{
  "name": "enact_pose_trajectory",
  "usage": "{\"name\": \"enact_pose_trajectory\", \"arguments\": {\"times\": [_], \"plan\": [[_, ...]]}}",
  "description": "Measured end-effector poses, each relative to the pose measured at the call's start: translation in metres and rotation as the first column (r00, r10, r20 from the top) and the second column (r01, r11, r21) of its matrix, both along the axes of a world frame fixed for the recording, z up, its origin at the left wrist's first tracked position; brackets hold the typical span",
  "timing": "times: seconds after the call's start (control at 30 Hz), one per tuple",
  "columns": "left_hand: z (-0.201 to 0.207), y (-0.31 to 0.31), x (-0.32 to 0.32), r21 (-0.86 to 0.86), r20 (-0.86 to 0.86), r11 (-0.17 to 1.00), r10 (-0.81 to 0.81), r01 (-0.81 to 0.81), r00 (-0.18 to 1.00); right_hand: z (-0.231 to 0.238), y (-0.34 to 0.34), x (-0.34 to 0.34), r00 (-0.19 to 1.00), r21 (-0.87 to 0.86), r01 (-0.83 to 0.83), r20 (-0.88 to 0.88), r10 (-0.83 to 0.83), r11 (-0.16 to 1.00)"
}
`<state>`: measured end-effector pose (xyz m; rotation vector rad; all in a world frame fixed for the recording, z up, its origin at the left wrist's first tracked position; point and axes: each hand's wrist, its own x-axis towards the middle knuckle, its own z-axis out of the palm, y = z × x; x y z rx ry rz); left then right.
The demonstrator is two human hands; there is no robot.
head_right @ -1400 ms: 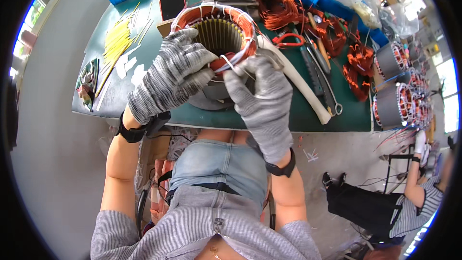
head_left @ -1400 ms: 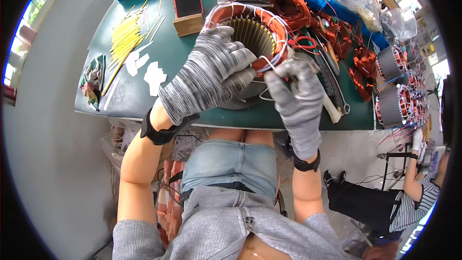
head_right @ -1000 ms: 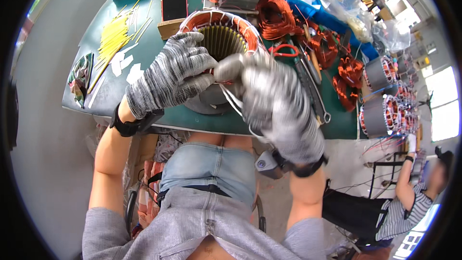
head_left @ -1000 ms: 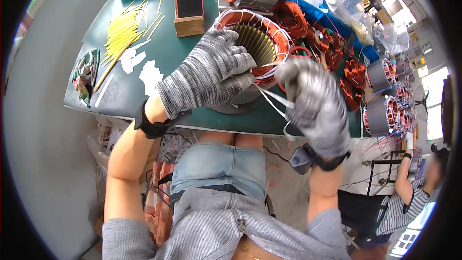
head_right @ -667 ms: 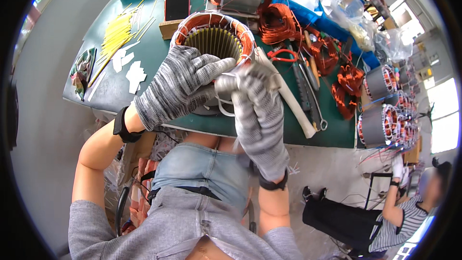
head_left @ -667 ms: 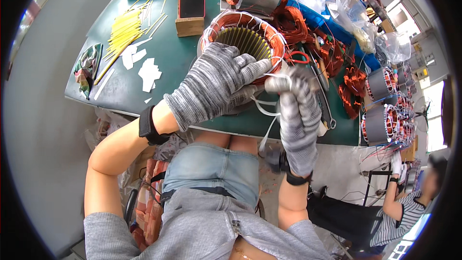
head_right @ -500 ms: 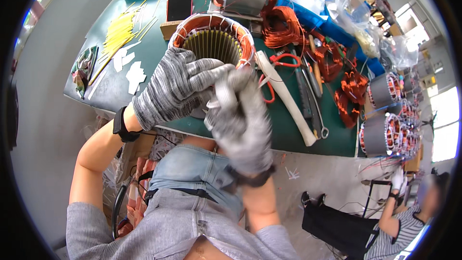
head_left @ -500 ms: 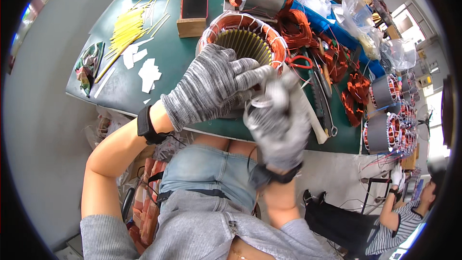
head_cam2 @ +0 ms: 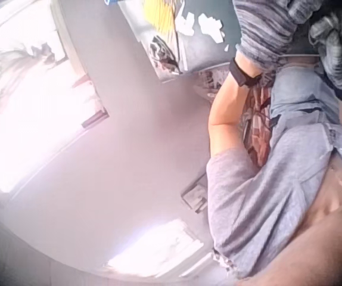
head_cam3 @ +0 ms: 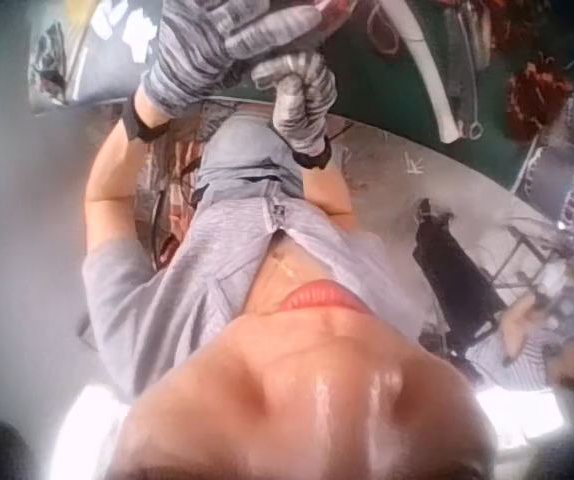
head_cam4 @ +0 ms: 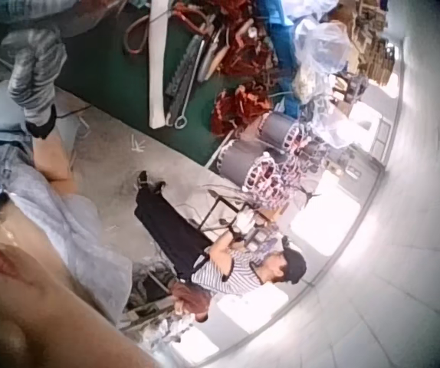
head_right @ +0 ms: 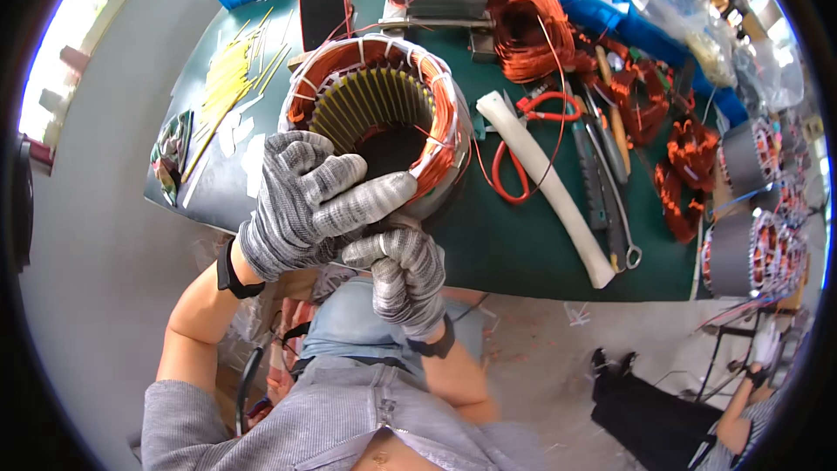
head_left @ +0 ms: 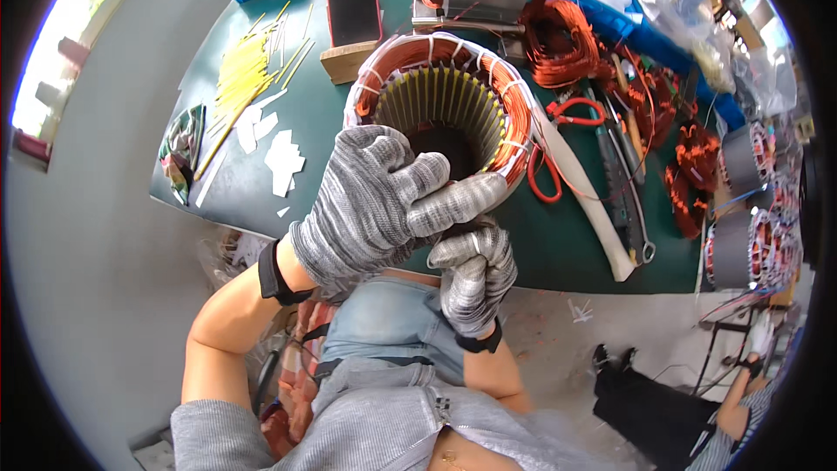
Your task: Manually winding and shaping motor stators using thread, shaping blocks, and a hammer.
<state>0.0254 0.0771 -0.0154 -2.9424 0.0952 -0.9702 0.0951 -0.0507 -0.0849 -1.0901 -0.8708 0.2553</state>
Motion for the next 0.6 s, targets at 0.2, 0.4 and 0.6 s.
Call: {"name": "enact_pose_trajectory", "arguments": {"times": [0.2,0.4,0.6], "plan": [[0.05,0.025,0.0,-0.475,-0.277,0.872,-0.274,0.117,0.921,-0.012,-0.005,0.008,0.925,0.094,-0.29,-0.228,0.304,0.952],[0.057,0.02,0.097,-0.201,-0.666,0.968,-0.247,0.15,0.704,-0.008,-0.003,0.005,0.875,0.144,-0.345,-0.31,0.373,0.928],[0.095,0.124,0.121,-0.557,-0.513,0.78,-0.592,0.285,0.622,0.007,0.001,0.0,0.818,0.208,-0.416,-0.34,0.464,0.885]]}}
